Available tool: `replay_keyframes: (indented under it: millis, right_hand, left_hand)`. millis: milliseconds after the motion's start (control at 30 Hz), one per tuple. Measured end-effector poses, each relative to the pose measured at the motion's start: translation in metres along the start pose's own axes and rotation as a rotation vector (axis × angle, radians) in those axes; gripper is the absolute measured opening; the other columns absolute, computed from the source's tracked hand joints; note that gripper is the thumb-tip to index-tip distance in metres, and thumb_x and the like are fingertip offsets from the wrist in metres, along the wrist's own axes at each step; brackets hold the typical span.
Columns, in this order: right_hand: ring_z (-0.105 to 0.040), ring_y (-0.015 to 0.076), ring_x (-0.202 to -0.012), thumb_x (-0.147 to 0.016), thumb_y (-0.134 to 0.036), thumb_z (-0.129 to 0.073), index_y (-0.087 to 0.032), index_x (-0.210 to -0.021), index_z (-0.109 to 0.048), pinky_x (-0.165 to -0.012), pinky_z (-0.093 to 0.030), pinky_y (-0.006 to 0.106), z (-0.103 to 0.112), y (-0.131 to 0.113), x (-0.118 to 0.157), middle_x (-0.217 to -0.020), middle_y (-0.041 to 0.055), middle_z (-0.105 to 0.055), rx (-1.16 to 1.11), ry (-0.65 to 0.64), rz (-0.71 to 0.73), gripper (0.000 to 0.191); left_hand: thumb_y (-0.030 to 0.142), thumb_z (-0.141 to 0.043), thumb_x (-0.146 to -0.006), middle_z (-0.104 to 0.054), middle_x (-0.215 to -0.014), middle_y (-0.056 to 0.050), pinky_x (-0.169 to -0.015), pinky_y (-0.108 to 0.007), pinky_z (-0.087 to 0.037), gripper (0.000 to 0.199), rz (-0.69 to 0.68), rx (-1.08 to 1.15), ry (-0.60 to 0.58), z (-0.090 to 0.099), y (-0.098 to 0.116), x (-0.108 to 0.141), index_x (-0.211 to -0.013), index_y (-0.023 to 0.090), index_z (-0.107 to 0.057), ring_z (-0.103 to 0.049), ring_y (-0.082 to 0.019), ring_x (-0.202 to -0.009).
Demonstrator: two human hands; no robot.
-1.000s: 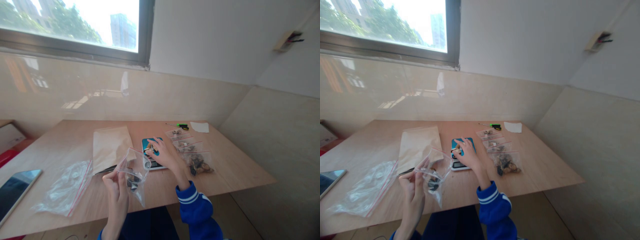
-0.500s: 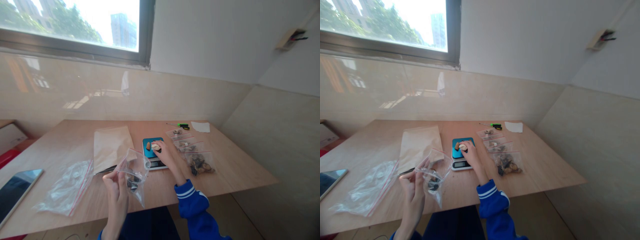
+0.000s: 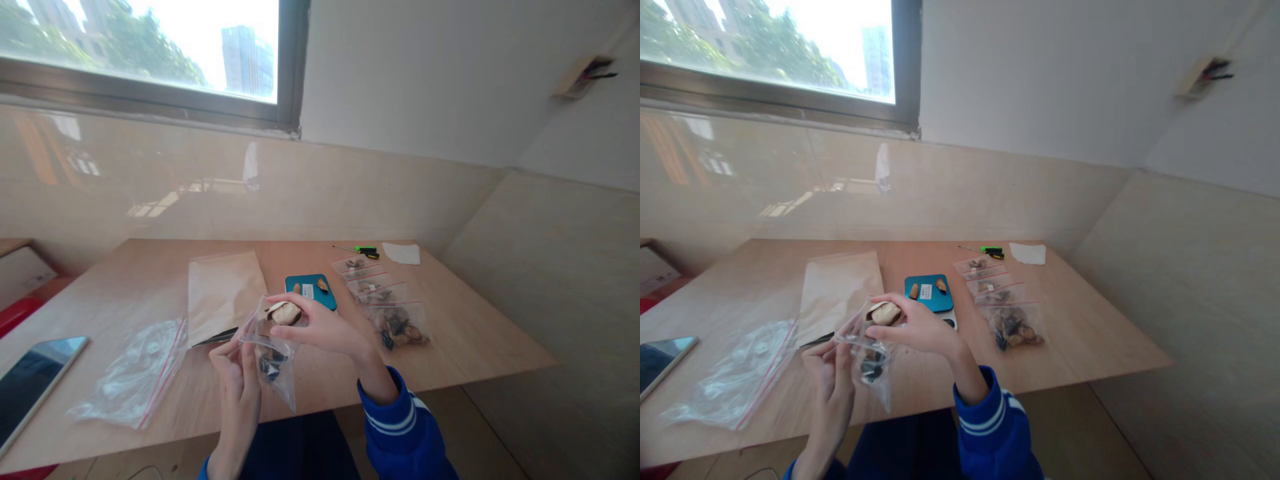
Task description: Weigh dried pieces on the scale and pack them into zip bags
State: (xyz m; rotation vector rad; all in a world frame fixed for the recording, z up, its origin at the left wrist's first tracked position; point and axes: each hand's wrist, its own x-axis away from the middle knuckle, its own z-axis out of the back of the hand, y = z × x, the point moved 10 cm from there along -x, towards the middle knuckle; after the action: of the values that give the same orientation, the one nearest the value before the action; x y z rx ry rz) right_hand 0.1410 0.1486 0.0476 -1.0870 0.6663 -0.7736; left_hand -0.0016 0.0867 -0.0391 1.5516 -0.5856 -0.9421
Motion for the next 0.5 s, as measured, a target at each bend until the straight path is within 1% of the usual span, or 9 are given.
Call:
replay_keyframes:
  millis: [100, 167, 200, 267, 300, 333, 367, 400, 500]
  right_hand:
    - [-0.055, 0.0213, -0.121, -0.084, -0.037, -0.065, -0.022, -0.127, -0.057, -0.101, -0.045, 0.036, -0.004, -0.008, -0.001, -0.133, 0.0083, -0.058, 0.115, 0.024, 0.031, 0.046]
    - [-0.058, 0.0194, -0.117, -0.090, -0.039, -0.055, -0.021, -0.122, -0.060, -0.096, -0.049, 0.033, -0.003, -0.008, -0.006, -0.127, 0.0077, -0.062, 0.071, 0.028, 0.074, 0.037]
    - [-0.061, 0.0182, -0.111, -0.093, -0.040, -0.049, -0.020, -0.118, -0.062, -0.092, -0.051, 0.031, 0.005, -0.004, -0.010, -0.122, 0.0074, -0.065, 0.039, 0.077, 0.092, 0.034]
    - [-0.065, 0.0169, -0.102, -0.097, -0.038, -0.040, -0.019, -0.111, -0.065, -0.085, -0.052, 0.029, 0.033, 0.014, -0.017, -0.113, 0.0076, -0.069, 0.042, 0.289, 0.101, 0.035]
    - [-0.065, 0.0169, -0.100, -0.098, -0.036, -0.037, -0.019, -0.109, -0.065, -0.084, -0.052, 0.030, 0.049, 0.027, -0.019, -0.112, 0.0081, -0.069, 0.108, 0.420, 0.079, 0.035]
    - [-0.064, 0.0173, -0.100, -0.097, -0.032, -0.039, -0.018, -0.110, -0.065, -0.087, -0.050, 0.031, 0.060, 0.040, -0.021, -0.113, 0.0086, -0.069, 0.233, 0.508, 0.046, 0.032]
    - [-0.062, 0.0186, -0.105, -0.095, -0.027, -0.044, -0.018, -0.111, -0.065, -0.092, -0.047, 0.034, 0.064, 0.054, -0.026, -0.115, 0.0092, -0.068, 0.386, 0.533, 0.001, 0.028]
    - [-0.059, 0.0202, -0.110, -0.091, -0.023, -0.049, -0.018, -0.112, -0.064, -0.097, -0.044, 0.037, 0.064, 0.067, -0.031, -0.117, 0.0099, -0.067, 0.512, 0.518, -0.036, 0.026]
    - [-0.052, 0.0266, -0.120, -0.080, -0.016, -0.062, -0.018, -0.112, -0.065, -0.103, -0.035, 0.046, 0.057, 0.097, -0.041, -0.122, 0.0125, -0.064, 0.662, 0.458, -0.091, 0.031]
  left_hand:
    - [0.058, -0.048, -0.085, -0.060, -0.093, -0.006, -0.075, -0.036, -0.052, 0.041, 0.028, -0.059, 0.016, 0.003, 0.000, 0.001, -0.097, 0.019, -0.044, -0.064, -0.021, -0.088]
    - [0.062, -0.046, -0.084, -0.061, -0.090, -0.006, -0.070, -0.035, -0.052, 0.044, 0.037, -0.053, 0.017, 0.005, 0.001, 0.000, -0.097, 0.020, -0.042, -0.064, -0.020, -0.082]
    - [0.062, -0.046, -0.084, -0.062, -0.088, -0.005, -0.068, -0.034, -0.052, 0.044, 0.042, -0.045, 0.015, 0.006, 0.001, 0.000, -0.096, 0.020, -0.041, -0.064, -0.020, -0.080]
    - [0.062, -0.046, -0.084, -0.063, -0.088, -0.006, -0.067, -0.033, -0.052, 0.043, 0.049, -0.020, 0.009, 0.006, 0.001, 0.000, -0.096, 0.021, -0.039, -0.065, -0.020, -0.081]
    - [0.061, -0.046, -0.085, -0.064, -0.090, -0.006, -0.068, -0.033, -0.052, 0.042, 0.054, -0.006, 0.007, 0.006, 0.000, 0.000, -0.096, 0.021, -0.039, -0.066, -0.020, -0.083]
    - [0.061, -0.047, -0.085, -0.065, -0.092, -0.007, -0.069, -0.033, -0.052, 0.042, 0.061, 0.005, 0.008, 0.007, -0.001, 0.000, -0.096, 0.021, -0.039, -0.066, -0.020, -0.085]
    - [0.060, -0.047, -0.085, -0.066, -0.094, -0.007, -0.069, -0.033, -0.052, 0.041, 0.070, 0.013, 0.011, 0.007, -0.002, 0.000, -0.096, 0.021, -0.039, -0.066, -0.020, -0.086]
    - [0.060, -0.048, -0.085, -0.066, -0.094, -0.007, -0.069, -0.033, -0.052, 0.041, 0.081, 0.019, 0.013, 0.008, -0.004, 0.000, -0.096, 0.021, -0.039, -0.066, -0.020, -0.087]
    - [0.059, -0.049, -0.085, -0.066, -0.092, -0.007, -0.068, -0.033, -0.052, 0.040, 0.104, 0.028, 0.014, 0.009, -0.007, 0.001, -0.096, 0.021, -0.040, -0.066, -0.020, -0.085]
